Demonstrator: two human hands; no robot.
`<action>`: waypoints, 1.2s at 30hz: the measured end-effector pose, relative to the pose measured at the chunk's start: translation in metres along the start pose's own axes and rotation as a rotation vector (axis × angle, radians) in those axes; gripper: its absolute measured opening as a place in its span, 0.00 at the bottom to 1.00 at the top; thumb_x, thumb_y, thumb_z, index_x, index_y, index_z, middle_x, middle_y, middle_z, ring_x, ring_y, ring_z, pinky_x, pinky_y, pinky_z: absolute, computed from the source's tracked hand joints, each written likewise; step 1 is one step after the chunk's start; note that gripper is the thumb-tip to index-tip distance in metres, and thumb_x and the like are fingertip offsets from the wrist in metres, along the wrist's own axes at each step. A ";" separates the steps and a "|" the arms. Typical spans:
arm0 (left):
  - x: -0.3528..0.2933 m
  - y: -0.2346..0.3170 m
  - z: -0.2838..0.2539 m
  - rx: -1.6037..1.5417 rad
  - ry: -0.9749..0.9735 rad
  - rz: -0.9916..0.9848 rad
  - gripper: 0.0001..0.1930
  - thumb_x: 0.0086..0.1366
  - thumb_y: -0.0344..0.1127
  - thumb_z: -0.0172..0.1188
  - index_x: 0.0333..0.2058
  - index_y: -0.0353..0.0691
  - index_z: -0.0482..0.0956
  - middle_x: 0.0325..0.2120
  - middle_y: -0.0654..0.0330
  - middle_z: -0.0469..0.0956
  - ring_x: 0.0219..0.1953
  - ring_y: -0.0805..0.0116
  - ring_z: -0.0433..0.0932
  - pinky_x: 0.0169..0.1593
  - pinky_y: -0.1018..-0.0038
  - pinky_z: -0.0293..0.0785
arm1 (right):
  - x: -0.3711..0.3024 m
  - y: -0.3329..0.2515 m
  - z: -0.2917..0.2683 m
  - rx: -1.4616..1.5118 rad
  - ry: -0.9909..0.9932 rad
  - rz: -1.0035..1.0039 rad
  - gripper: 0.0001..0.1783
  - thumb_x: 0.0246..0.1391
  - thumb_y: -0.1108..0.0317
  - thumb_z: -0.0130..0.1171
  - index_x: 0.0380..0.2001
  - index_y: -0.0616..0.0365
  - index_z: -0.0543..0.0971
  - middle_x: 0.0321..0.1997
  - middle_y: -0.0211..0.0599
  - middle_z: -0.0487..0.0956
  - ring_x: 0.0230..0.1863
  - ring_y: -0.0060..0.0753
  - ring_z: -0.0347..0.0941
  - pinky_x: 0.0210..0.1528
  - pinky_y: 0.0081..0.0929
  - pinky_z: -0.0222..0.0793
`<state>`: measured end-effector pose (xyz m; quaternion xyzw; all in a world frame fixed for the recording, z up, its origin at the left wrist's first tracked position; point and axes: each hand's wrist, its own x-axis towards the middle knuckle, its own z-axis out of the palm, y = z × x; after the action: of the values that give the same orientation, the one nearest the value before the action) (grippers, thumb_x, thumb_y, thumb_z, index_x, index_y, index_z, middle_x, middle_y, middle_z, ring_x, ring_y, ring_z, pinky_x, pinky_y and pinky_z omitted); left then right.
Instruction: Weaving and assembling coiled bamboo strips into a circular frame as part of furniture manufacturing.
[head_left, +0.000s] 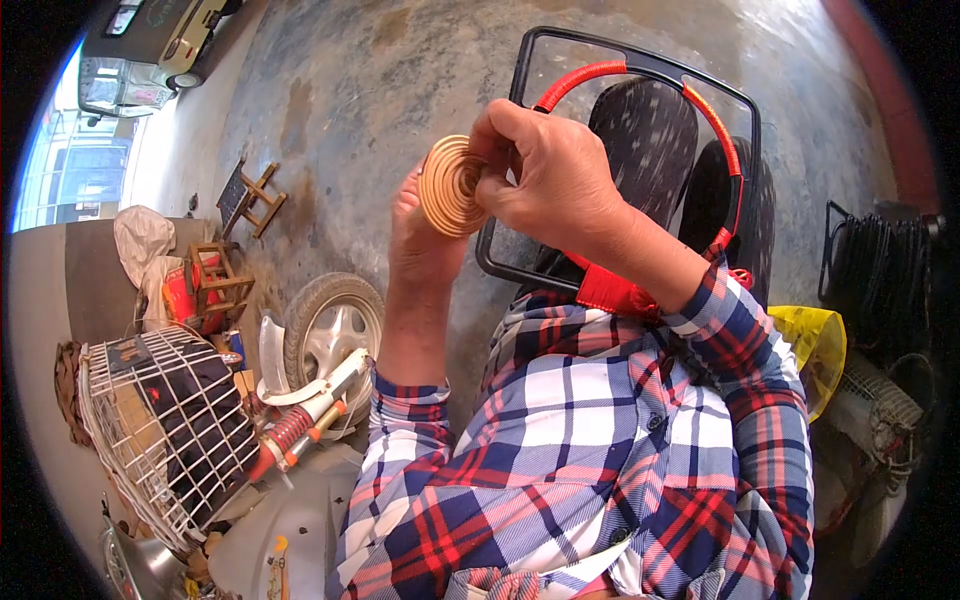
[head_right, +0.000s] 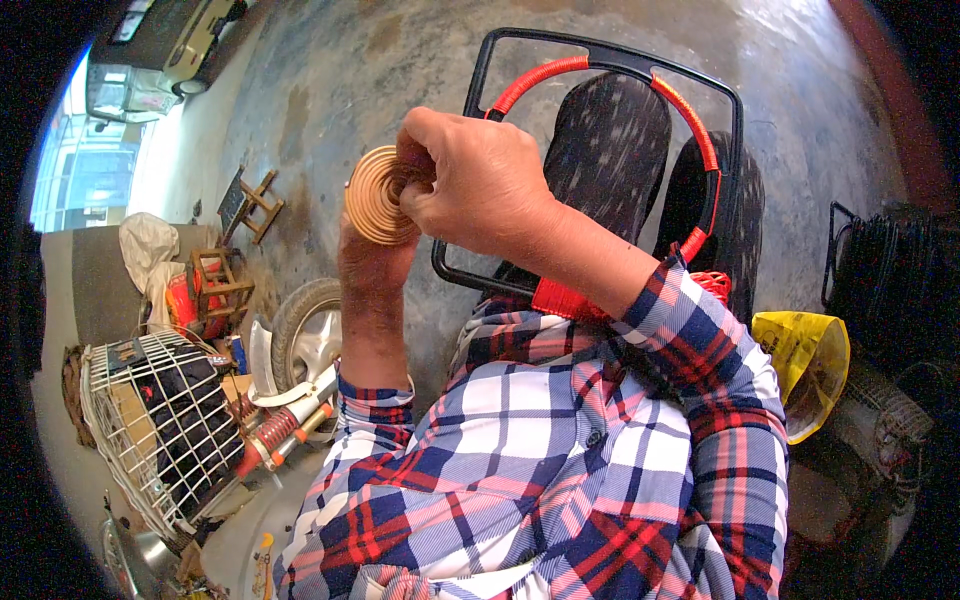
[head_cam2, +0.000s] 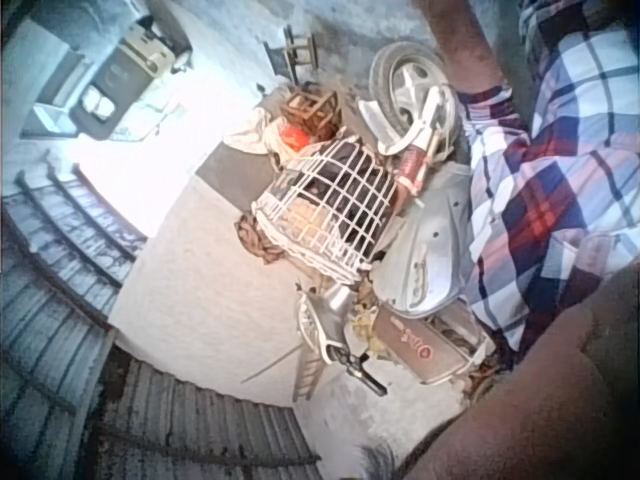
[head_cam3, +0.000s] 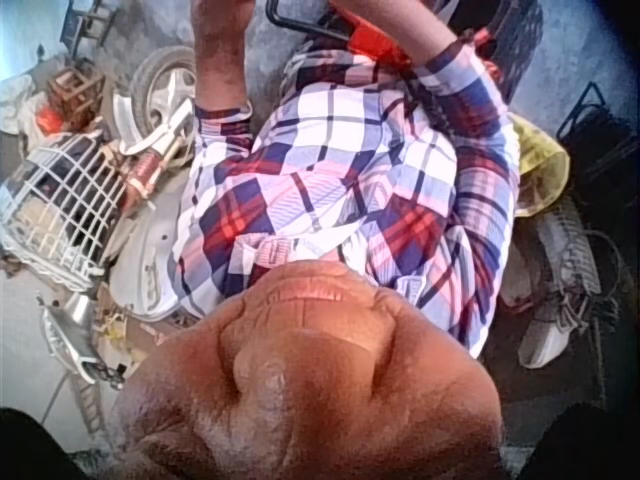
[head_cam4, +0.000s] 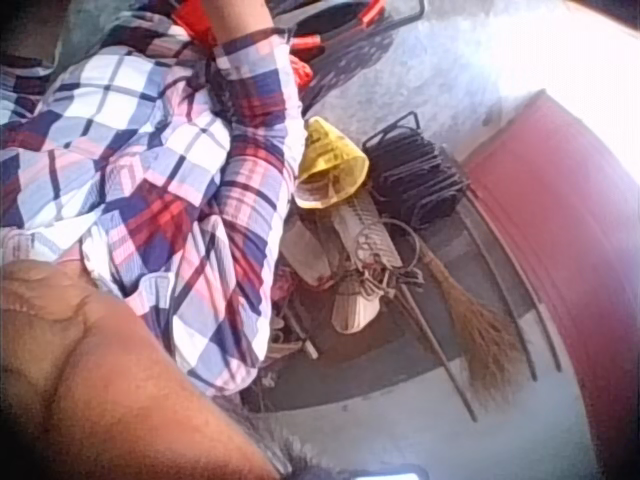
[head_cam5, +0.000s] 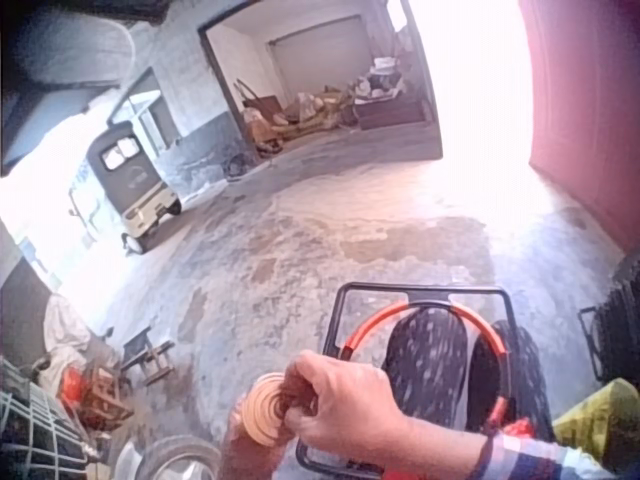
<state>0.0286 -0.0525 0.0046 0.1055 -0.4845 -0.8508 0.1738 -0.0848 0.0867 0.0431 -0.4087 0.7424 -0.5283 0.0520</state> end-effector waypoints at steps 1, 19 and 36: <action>0.000 0.001 0.003 -0.016 0.026 -0.009 0.32 0.54 0.42 0.75 0.53 0.31 0.73 0.46 0.56 0.80 0.46 0.69 0.82 0.53 0.71 0.79 | -0.001 0.001 0.001 -0.010 0.012 -0.013 0.13 0.39 0.73 0.65 0.33 0.59 0.77 0.26 0.37 0.81 0.29 0.35 0.81 0.34 0.28 0.76; -0.002 0.004 0.004 -0.141 -0.048 -0.038 0.31 0.57 0.43 0.74 0.53 0.32 0.72 0.45 0.58 0.81 0.44 0.70 0.82 0.49 0.71 0.81 | -0.001 0.009 0.000 0.018 -0.034 -0.018 0.11 0.43 0.65 0.66 0.32 0.54 0.79 0.31 0.38 0.83 0.34 0.46 0.82 0.35 0.39 0.76; -0.006 0.001 0.004 -0.154 -0.034 -0.141 0.26 0.67 0.47 0.63 0.55 0.33 0.71 0.42 0.59 0.81 0.37 0.71 0.82 0.36 0.76 0.82 | -0.004 0.012 -0.001 0.054 -0.067 -0.012 0.12 0.42 0.67 0.66 0.34 0.55 0.78 0.31 0.38 0.83 0.33 0.45 0.82 0.35 0.38 0.77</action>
<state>0.0324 -0.0472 0.0078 0.1112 -0.4120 -0.8973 0.1129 -0.0893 0.0916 0.0319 -0.4293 0.7231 -0.5346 0.0846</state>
